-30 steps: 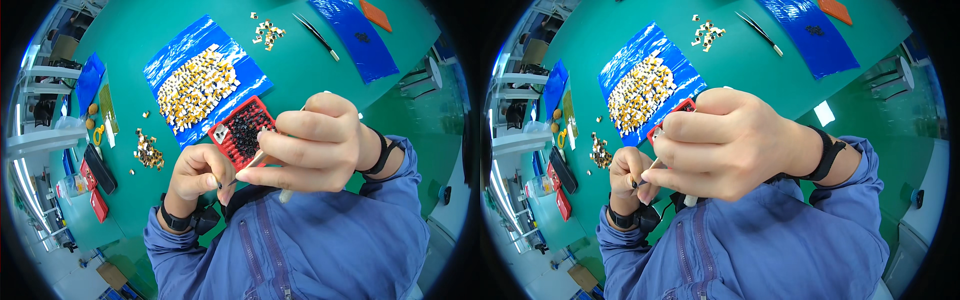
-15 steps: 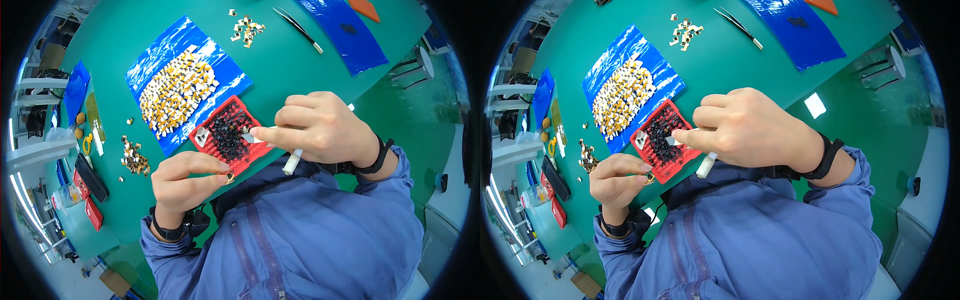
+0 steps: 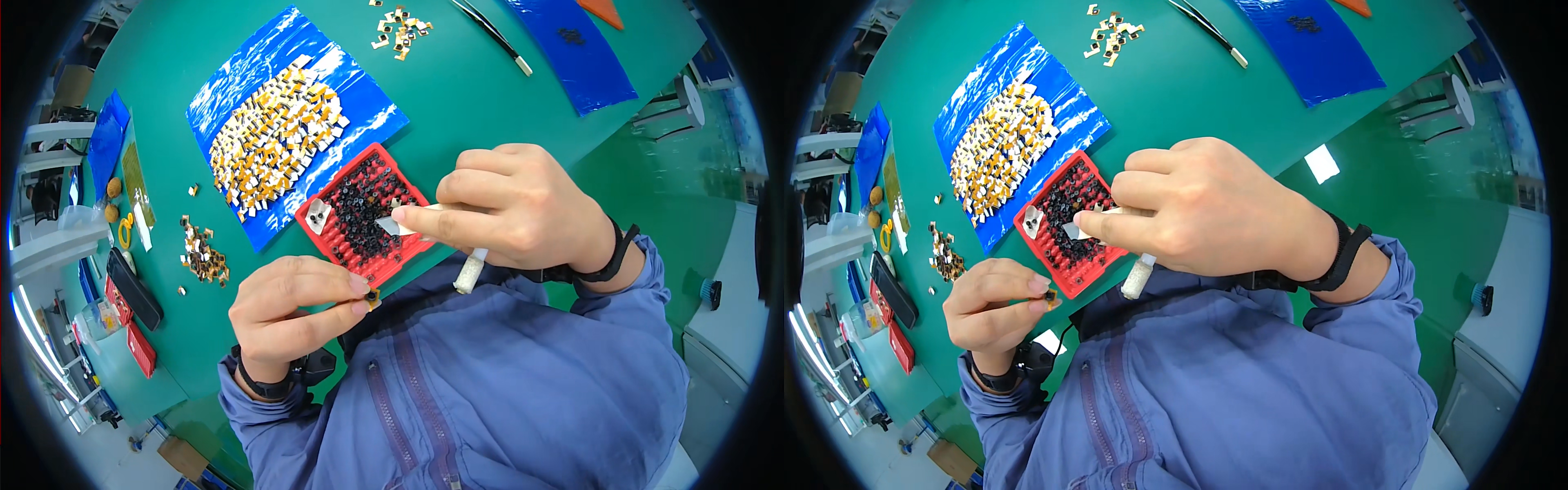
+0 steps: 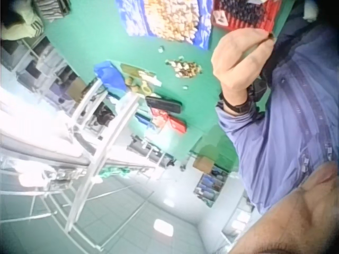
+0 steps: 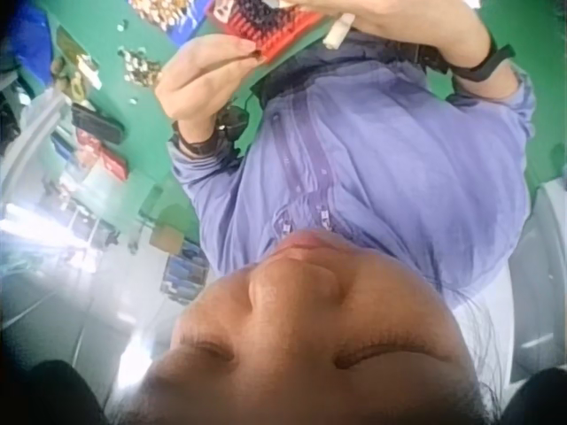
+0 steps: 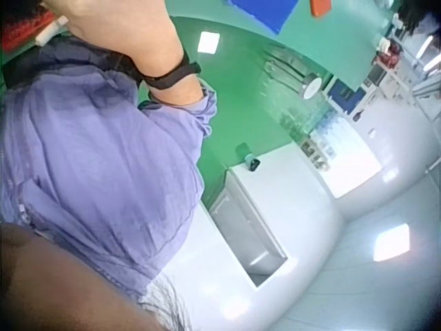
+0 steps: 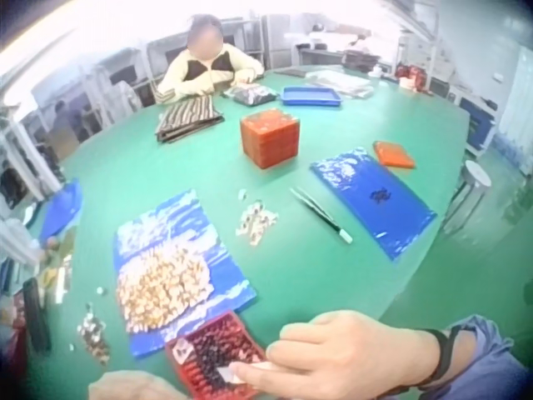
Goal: The person cleans small electronic components by hand using a white stick-like tool. They pick up individual components from a red tray, rub them with the tool, and place them back down. The process is repeated for multiple items in a repetitive manner.
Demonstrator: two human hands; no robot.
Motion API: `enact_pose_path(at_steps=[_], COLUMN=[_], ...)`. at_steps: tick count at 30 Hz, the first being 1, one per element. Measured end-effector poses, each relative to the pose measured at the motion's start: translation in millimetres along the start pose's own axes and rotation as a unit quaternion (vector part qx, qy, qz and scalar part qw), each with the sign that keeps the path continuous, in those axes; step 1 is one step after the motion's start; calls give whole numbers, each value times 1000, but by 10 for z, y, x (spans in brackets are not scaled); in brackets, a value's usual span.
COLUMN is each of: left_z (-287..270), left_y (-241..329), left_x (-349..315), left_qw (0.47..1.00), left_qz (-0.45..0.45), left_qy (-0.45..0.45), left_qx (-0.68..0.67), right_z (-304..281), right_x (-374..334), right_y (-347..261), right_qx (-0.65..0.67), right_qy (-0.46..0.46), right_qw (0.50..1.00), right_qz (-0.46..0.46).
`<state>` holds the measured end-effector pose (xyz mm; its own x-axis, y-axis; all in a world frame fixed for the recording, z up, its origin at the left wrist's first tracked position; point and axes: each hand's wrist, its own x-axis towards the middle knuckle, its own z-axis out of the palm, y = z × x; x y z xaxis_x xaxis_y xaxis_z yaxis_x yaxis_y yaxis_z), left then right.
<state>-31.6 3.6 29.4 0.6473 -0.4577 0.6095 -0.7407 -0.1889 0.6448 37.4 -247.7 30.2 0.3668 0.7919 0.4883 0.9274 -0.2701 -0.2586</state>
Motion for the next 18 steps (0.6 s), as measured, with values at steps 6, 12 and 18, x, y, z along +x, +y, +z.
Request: enact_pose_path(at_steps=[6, 12, 18], left_z=[-11, -8, -17], left_y=[6, 2, 3], left_x=[-7, -17, -2], left_qw=[1000, 1000, 1000], left_qz=[-13, -20, -16], left_qy=[-1, -4, -10], left_qx=[-1, -6, -7], right_z=[23, 38, 38], right_x=[-5, -15, -26], right_y=[5, 3, 3], right_qx=[8, 10, 10], right_qy=[-8, -10, -19], right_qw=[1000, 1000, 1000], right_qz=[2, 3, 1])
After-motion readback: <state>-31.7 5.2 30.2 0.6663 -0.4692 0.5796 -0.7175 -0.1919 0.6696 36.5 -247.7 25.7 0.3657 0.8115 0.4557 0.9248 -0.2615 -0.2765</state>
